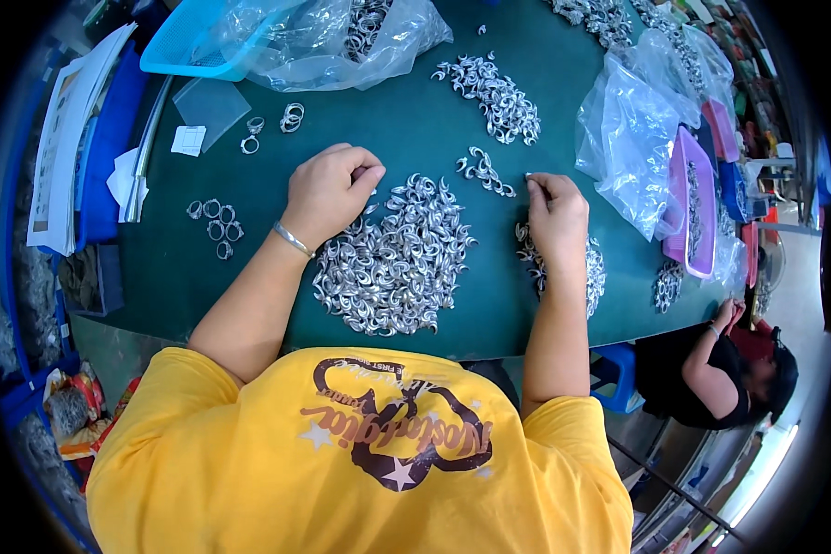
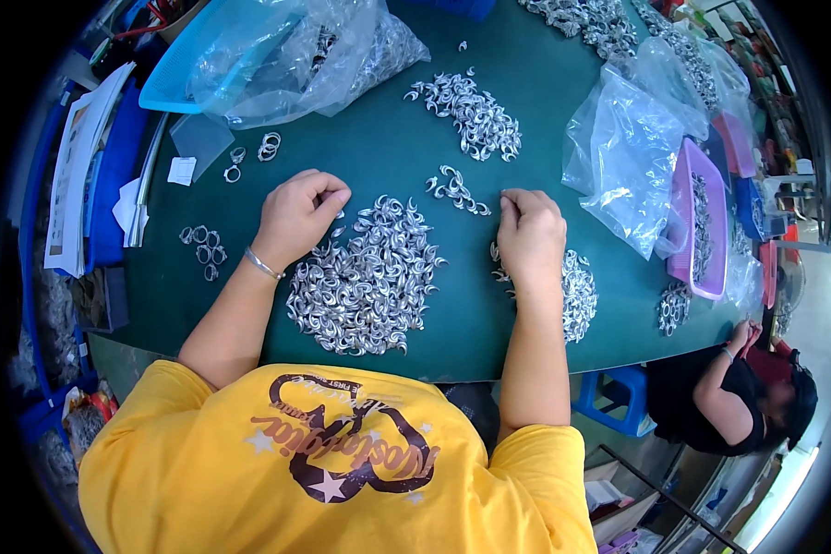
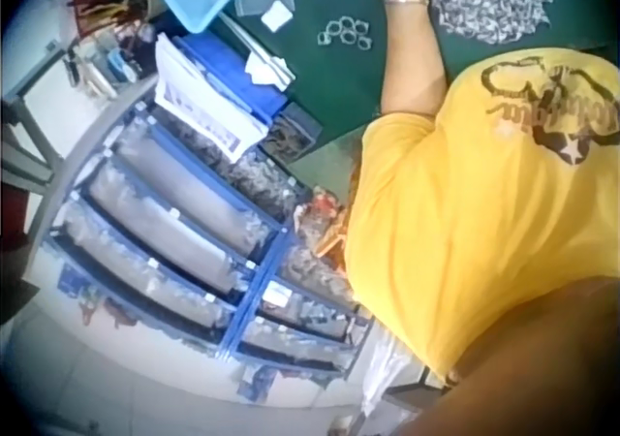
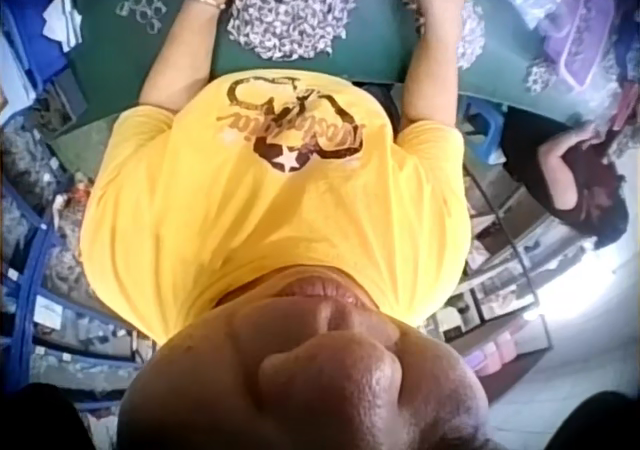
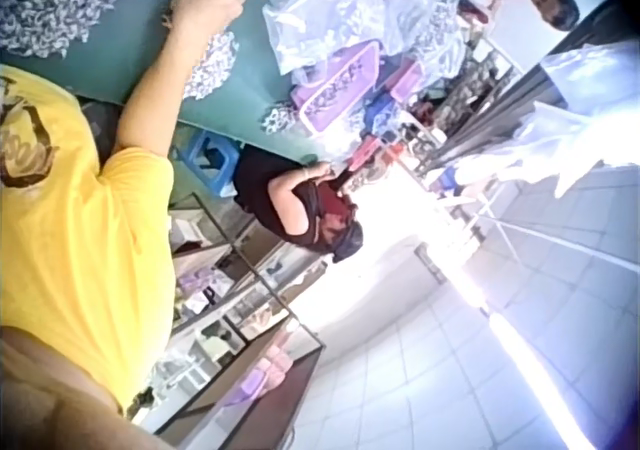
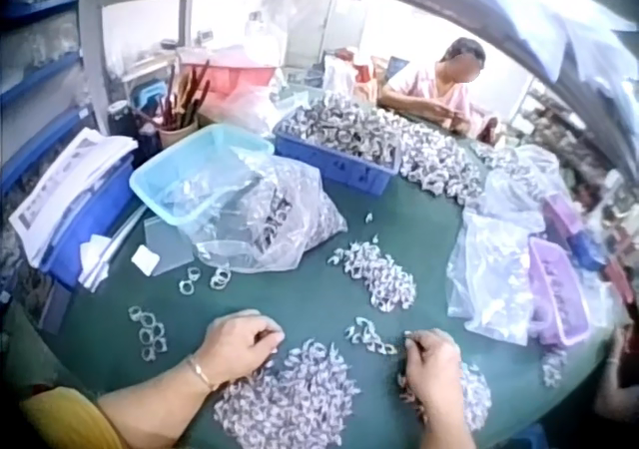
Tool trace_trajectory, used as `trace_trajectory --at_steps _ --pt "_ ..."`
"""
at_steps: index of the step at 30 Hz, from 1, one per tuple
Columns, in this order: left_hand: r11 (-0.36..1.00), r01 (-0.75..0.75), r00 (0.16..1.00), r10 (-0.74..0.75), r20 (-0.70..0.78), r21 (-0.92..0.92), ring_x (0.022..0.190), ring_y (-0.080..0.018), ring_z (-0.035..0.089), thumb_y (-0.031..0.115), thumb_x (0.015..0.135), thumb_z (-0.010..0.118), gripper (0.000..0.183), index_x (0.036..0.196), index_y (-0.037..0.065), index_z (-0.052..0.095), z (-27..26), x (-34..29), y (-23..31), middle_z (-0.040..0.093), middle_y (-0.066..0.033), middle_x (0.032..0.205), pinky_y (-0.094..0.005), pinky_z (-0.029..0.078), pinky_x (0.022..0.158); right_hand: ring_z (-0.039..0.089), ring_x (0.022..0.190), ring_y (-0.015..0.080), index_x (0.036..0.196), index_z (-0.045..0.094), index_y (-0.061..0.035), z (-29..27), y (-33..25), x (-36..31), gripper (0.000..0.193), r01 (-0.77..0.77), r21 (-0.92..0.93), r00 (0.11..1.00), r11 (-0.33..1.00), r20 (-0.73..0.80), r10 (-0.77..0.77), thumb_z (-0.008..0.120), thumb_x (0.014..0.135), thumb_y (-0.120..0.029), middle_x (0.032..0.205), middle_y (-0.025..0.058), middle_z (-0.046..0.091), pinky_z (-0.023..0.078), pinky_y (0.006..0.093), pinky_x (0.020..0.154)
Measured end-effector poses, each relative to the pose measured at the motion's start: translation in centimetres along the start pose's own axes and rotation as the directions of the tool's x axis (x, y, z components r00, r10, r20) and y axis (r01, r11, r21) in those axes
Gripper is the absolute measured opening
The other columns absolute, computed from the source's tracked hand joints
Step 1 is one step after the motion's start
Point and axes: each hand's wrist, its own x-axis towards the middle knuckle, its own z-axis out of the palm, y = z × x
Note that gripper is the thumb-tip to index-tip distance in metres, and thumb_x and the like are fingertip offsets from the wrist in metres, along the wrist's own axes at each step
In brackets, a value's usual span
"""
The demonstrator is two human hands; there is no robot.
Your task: The person picks up individual curved metal components from a large pile on a green table and sorts them into smaller separate groups.
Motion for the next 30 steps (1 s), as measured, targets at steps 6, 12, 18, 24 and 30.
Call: trace_trajectory --at_steps 6,12,18,24,30 --pt "1.000 -0.015 1.000 0.015 -0.004 0.004 0.063 -0.0198 0.059 0.020 0.085 0.067 0.013 0.086 0.008 0.069 0.3 0.1 0.1 0.061 -0.0046 0.077 -0.0313 0.045 0.058 0.063 0.081 0.0355 0.084 0.070 -0.0035 0.5 -0.3 -0.5 0.008 0.113 -0.065 0.991 0.991 0.083 -0.108 0.067 0.078 -0.007 0.086 0.0130 0.067 0.051 0.0415 0.074" --pt "0.999 -0.035 0.999 0.035 -0.025 0.009 0.063 -0.0198 0.058 0.020 0.085 0.067 0.013 0.086 0.008 0.069 0.2 0.1 -0.4 0.061 -0.0045 0.077 -0.0311 0.045 0.058 0.066 0.071 0.0274 0.085 0.070 0.0008 -5.6 1.6 0.5 0.011 -0.198 0.006 0.951 0.980 0.244 0.191 0.067 0.077 -0.006 0.081 0.0166 0.067 0.052 0.0342 0.067" --pt "1.000 -0.019 1.000 0.020 -0.015 0.013 0.064 -0.0199 0.058 0.021 0.085 0.067 0.013 0.087 0.008 0.069 0.3 0.1 0.0 0.060 -0.0044 0.077 -0.0312 0.045 0.058 0.066 0.076 0.0323 0.087 0.071 -0.0020 -4.8 2.4 1.3 0.011 -0.092 -0.105 0.969 0.990 0.219 0.113 0.066 0.078 -0.005 0.083 0.0159 0.067 0.052 0.0379 0.072" --pt "1.000 -0.017 1.000 0.017 -0.013 0.014 0.063 -0.0207 0.058 0.021 0.085 0.067 0.013 0.086 0.008 0.069 0.2 0.1 -0.1 0.060 -0.0047 0.077 -0.0321 0.044 0.058 0.063 0.084 0.0347 0.087 0.071 -0.0050 0.1 1.9 2.2 0.013 0.108 -0.037 0.984 0.993 0.146 -0.102 0.063 0.078 0.002 0.091 0.0118 0.066 0.051 0.0407 0.075" --pt "1.000 -0.026 0.999 0.026 -0.022 0.001 0.063 -0.0212 0.058 0.021 0.085 0.067 0.013 0.086 0.008 0.069 0.2 0.1 -0.1 0.060 -0.0050 0.076 -0.0325 0.044 0.058 0.064 0.078 0.0329 0.093 0.067 -0.0016 -1.2 1.6 2.0 0.019 0.138 0.013 0.990 0.990 0.029 -0.139 0.059 0.079 0.008 0.091 0.0145 0.064 0.051 0.0385 0.071"
